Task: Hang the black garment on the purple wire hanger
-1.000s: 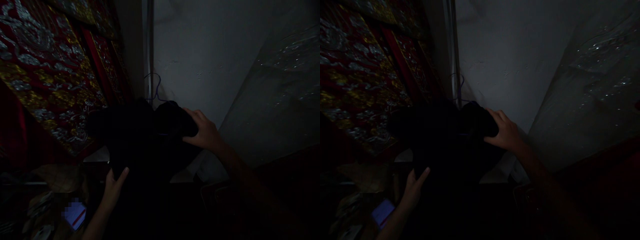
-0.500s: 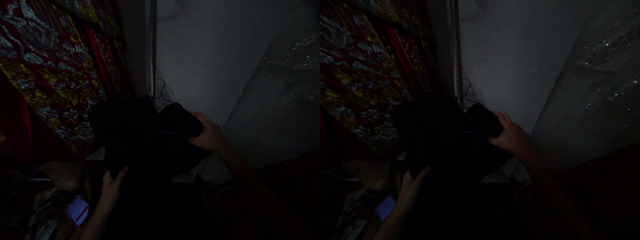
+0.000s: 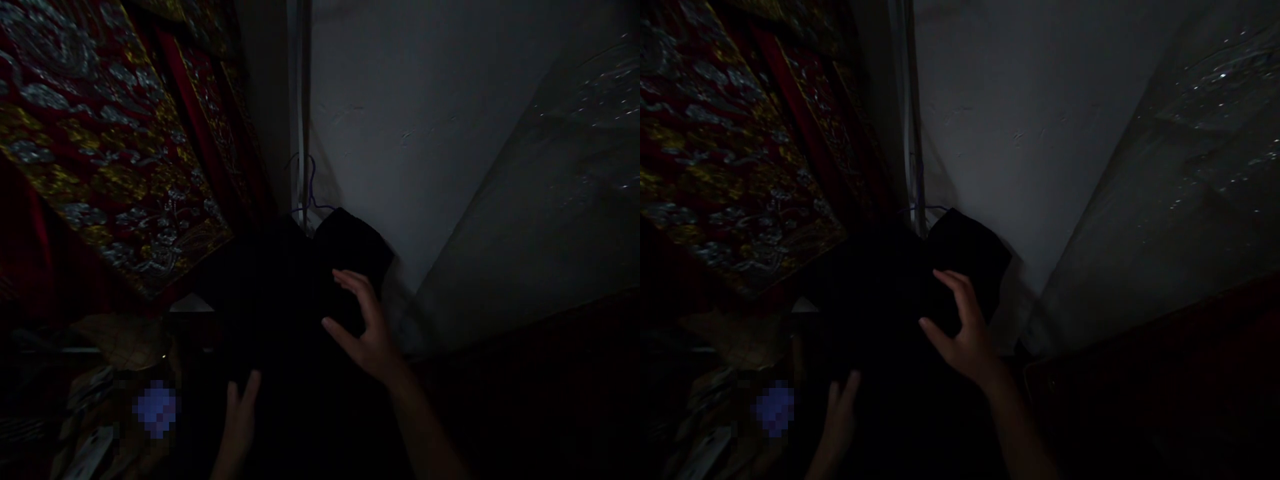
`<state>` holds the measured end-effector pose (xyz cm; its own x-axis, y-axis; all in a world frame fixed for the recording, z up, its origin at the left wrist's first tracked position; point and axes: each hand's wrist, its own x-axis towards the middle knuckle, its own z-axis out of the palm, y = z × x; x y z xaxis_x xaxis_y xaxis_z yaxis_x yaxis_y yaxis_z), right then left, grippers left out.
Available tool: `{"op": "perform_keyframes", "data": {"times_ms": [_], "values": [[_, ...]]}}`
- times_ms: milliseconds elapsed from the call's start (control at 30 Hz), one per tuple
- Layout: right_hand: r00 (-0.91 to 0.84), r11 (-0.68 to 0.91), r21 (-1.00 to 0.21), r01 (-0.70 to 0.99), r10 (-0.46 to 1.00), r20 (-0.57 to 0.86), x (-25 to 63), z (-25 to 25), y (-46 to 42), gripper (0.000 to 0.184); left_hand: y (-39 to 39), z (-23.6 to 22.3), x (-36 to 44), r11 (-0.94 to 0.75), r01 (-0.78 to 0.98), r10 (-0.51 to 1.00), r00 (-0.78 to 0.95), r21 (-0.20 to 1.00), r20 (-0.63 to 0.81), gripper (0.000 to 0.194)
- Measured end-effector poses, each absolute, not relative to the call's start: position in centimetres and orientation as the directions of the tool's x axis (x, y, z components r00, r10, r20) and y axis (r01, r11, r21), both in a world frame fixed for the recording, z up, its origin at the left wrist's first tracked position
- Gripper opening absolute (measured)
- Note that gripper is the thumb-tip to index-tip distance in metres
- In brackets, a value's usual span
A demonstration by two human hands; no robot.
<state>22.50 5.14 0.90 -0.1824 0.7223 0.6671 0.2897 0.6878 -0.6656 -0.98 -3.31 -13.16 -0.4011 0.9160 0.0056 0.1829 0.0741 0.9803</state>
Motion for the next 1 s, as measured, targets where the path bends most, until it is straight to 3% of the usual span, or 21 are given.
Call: {"op": "perform_keyframes", "data": {"times_ms": [100,200,367,467,533,700,800,867,900,1000], "values": [[0.034,0.268,-0.963,0.036,0.962,0.269,19.7,-5.2,4.5,0.033,-3.5,-12.8,1.0,0.159,0.082,0.880,-0.463,0.984,-0.103,0.048],[0.006,-0.064,-0.997,-0.042,0.998,-0.064,17.7,-9.7,4.5,0.053,-3.8,-12.3,1.6,0.255,-0.051,0.870,-0.425,0.966,-0.252,0.053],[0.032,-0.101,-0.992,-0.076,0.994,-0.103,17.2,-9.2,4.9,0.067,-5.4,-11.9,1.0,0.367,-0.242,0.854,-0.296,0.898,-0.429,0.078],[0.012,-0.056,-0.996,-0.076,0.998,-0.057,17.7,-7.0,5.0,0.056,-6.2,-11.6,0.6,0.367,-0.314,0.860,-0.243,0.875,-0.448,0.089],[-0.004,-0.029,-0.996,-0.088,1.000,-0.028,17.9,-6.2,4.7,0.047,-6.2,-11.3,0.2,0.344,-0.319,0.846,-0.303,0.883,-0.439,0.088],[-0.022,0.003,-0.985,-0.170,1.000,0.006,18.0,-6.5,3.3,0.050,-3.0,-10.8,-1.7,0.222,-0.066,0.778,-0.590,0.973,-0.217,0.069],[-0.070,-0.002,-0.986,-0.165,0.997,0.010,17.8,-6.8,2.4,0.049,-1.1,-10.9,-1.2,0.035,0.241,0.631,-0.758,0.970,0.166,0.081],[-0.108,-0.005,-0.985,-0.172,0.994,0.014,17.4,-6.7,2.1,0.045,-0.4,-11.0,0.2,-0.117,0.511,0.556,-0.677,0.851,0.483,0.077],[-0.127,0.000,-0.984,-0.179,0.992,0.023,17.3,-6.6,2.0,0.043,-0.2,-11.0,1.1,-0.191,0.589,0.583,-0.575,0.785,0.573,0.068],[-0.161,-0.008,-0.981,-0.196,0.987,0.024,16.8,-6.5,1.7,0.039,0.5,-10.7,3.8,-0.363,0.582,0.748,-0.283,0.727,0.600,0.033]]}}
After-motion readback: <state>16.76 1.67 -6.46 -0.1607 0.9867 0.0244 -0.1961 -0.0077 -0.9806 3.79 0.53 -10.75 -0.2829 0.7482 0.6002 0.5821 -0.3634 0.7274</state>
